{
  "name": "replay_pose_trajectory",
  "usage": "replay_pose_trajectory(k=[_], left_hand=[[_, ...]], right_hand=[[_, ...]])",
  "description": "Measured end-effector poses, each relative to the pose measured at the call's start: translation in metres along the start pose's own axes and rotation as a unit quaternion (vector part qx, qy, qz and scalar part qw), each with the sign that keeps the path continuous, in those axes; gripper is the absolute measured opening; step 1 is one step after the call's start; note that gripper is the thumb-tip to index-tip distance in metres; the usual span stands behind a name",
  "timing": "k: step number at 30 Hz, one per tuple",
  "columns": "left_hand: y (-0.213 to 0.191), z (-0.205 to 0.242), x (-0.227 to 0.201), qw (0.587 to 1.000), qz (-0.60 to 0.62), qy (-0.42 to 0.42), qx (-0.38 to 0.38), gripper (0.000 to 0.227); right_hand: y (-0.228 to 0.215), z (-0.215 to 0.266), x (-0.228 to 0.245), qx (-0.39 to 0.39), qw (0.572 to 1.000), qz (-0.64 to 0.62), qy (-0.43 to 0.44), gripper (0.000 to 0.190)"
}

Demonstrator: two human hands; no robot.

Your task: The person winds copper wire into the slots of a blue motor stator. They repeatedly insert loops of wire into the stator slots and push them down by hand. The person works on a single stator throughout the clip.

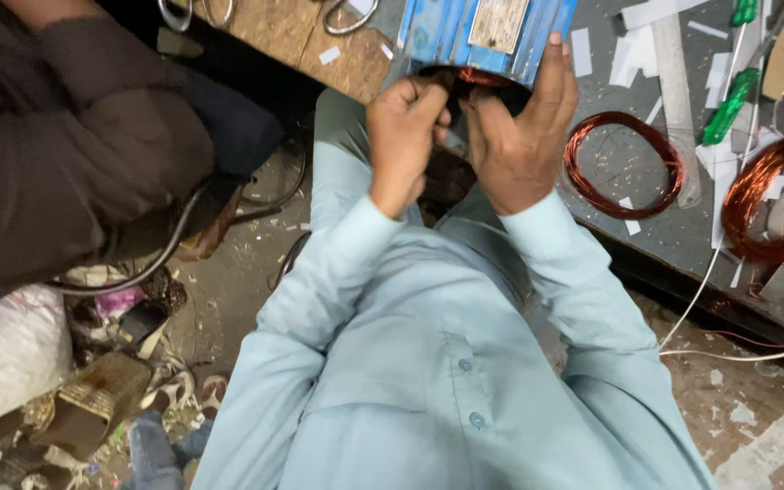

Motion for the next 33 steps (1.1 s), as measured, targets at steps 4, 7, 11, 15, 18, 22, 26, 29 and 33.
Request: replay_pose_trajectory(k=[4,7,11,15,18,22,26,29,33], left_hand=[[-0.016,0.016,-0.058,0.891,-0.336,0.237,0.194,0.011],[-0.008,0.027,-0.071,0.776,-0.379,0.426,0.271,0.025],[0.007,0.013,-0.059,0.661,-0.529,0.43,0.315,0.028],[0.017,-0.006,-0.051,0.635,-0.502,0.501,0.306,0.021],[0.008,-0.003,-0.038,0.609,-0.539,0.509,0.281,0.017],[0.004,-0.008,-0.038,0.629,-0.522,0.524,0.238,0.023],[0.015,-0.007,-0.056,0.637,-0.457,0.54,0.306,0.01],[0.017,-0.004,-0.064,0.641,-0.482,0.507,0.315,0.008],[0.025,0.001,-0.066,0.631,-0.545,0.469,0.29,0.009]], right_hand=[[-0.026,-0.007,-0.023,0.069,0.997,-0.027,-0.019,0.016],[-0.04,-0.013,-0.034,0.095,0.994,-0.032,-0.044,0.022],[-0.039,-0.041,-0.026,0.071,0.992,-0.047,-0.091,0.03],[-0.042,-0.065,-0.034,0.078,0.986,-0.147,-0.01,0.055],[-0.045,-0.058,-0.028,0.06,0.996,-0.025,-0.055,0.042],[-0.043,-0.055,-0.028,0.037,0.995,0.007,-0.088,0.043],[-0.042,-0.049,-0.036,0.087,0.993,-0.066,-0.039,0.048],[-0.038,-0.047,-0.039,0.095,0.989,-0.092,-0.069,0.035],[-0.035,-0.042,-0.047,0.084,0.988,-0.096,-0.084,0.035]])
Point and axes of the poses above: each hand's wrist, its own z-axis away from the middle knuckle, its own y-axis out of the palm, x = y × z, the point moved 3 cm from there along -z, towards the middle knuckle, and after that the axes turned 7 degrees about z, right-handed, at the moved point
